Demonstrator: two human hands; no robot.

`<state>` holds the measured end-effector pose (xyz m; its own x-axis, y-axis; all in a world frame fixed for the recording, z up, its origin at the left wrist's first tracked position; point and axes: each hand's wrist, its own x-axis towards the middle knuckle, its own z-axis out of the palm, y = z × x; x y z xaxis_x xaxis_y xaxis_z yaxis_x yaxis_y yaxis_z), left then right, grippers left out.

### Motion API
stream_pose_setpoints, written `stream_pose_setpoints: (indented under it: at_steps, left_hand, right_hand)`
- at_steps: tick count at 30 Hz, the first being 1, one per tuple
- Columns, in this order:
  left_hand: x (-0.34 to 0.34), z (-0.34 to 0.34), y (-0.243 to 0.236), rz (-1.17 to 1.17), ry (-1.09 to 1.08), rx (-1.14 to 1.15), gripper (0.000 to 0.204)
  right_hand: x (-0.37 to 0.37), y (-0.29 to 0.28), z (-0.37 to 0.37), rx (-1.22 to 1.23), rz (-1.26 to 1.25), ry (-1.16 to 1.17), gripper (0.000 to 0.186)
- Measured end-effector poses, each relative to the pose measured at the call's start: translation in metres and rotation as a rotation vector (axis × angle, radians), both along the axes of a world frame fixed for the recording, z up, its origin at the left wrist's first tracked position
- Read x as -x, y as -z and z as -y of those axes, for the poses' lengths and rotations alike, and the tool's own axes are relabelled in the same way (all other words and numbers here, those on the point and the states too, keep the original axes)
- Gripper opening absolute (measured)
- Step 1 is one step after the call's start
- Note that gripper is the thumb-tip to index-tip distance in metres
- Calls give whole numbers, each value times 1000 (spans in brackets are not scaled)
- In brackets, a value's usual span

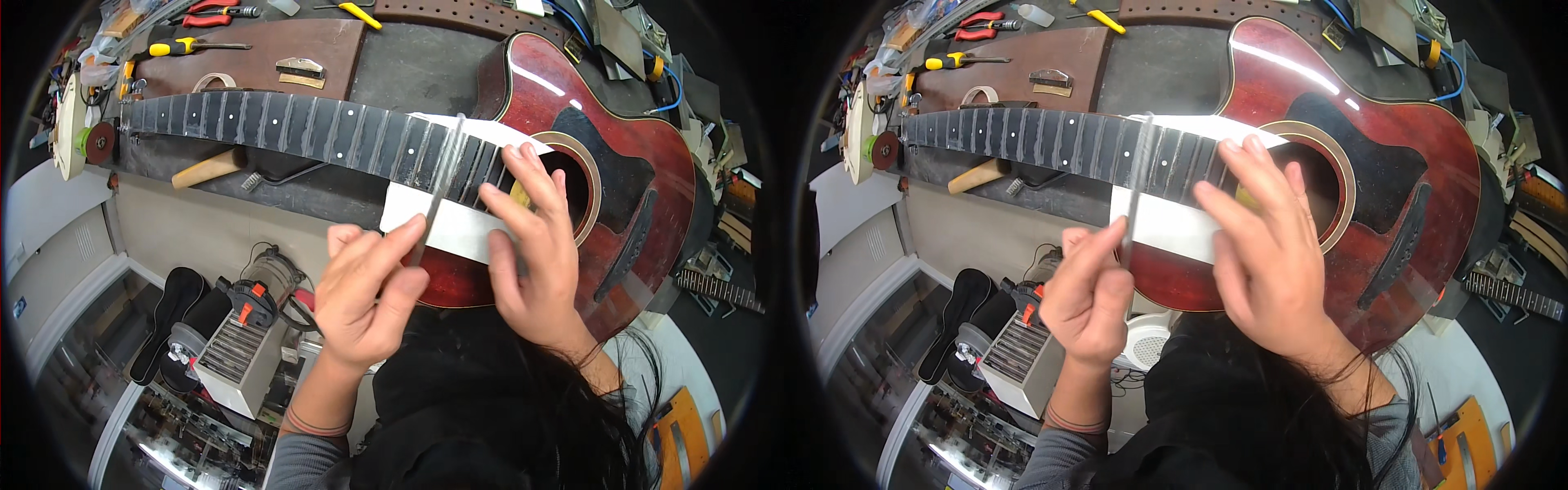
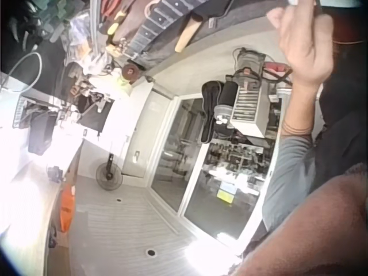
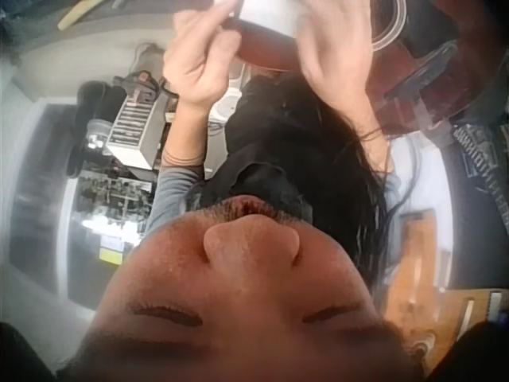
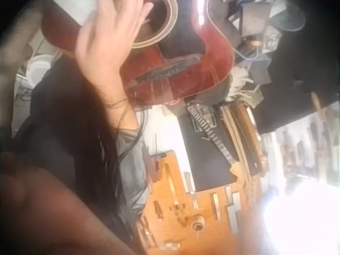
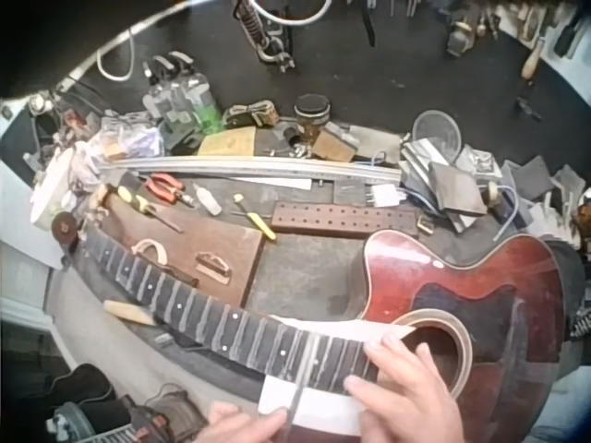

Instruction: The person files the fretboard of a red acoustic guitar using a metal file and a white paper guide. They then use a brush to clean the fretboard and headstock, and briefly handle a power drill before returning to the guitar.

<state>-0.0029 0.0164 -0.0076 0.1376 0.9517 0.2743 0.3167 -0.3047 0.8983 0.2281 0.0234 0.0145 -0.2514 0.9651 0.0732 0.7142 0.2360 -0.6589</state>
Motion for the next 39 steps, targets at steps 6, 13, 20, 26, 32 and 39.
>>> stream_pose_setpoints:
  at_steps: [6, 13, 20, 26, 32, 39]
  left_hand:
    - [-4, 21, -7, -141, 36, 38, 55]
    - [-5, 28, -14, -180, 96, -26, 48]
    - [-11, 33, -14, -338, 71, -90, 48]
    - [-27, 29, -14, -614, -19, -154, 45]
    - [-33, 29, -24, -617, 18, -99, 48]
    - [-31, 33, -17, -607, -15, -132, 50]
  right_hand:
    - [0, -4, 2, -29, 22, 11, 57]
    - [-6, -15, -14, -165, 95, -55, 55]
    - [-24, -34, -52, -212, 222, -311, 30]
    - [-29, -27, -73, -192, 213, -382, 22]
    - [-39, -29, -87, -149, 151, -460, 23]
    - [-42, -13, -59, -71, 73, -314, 68]
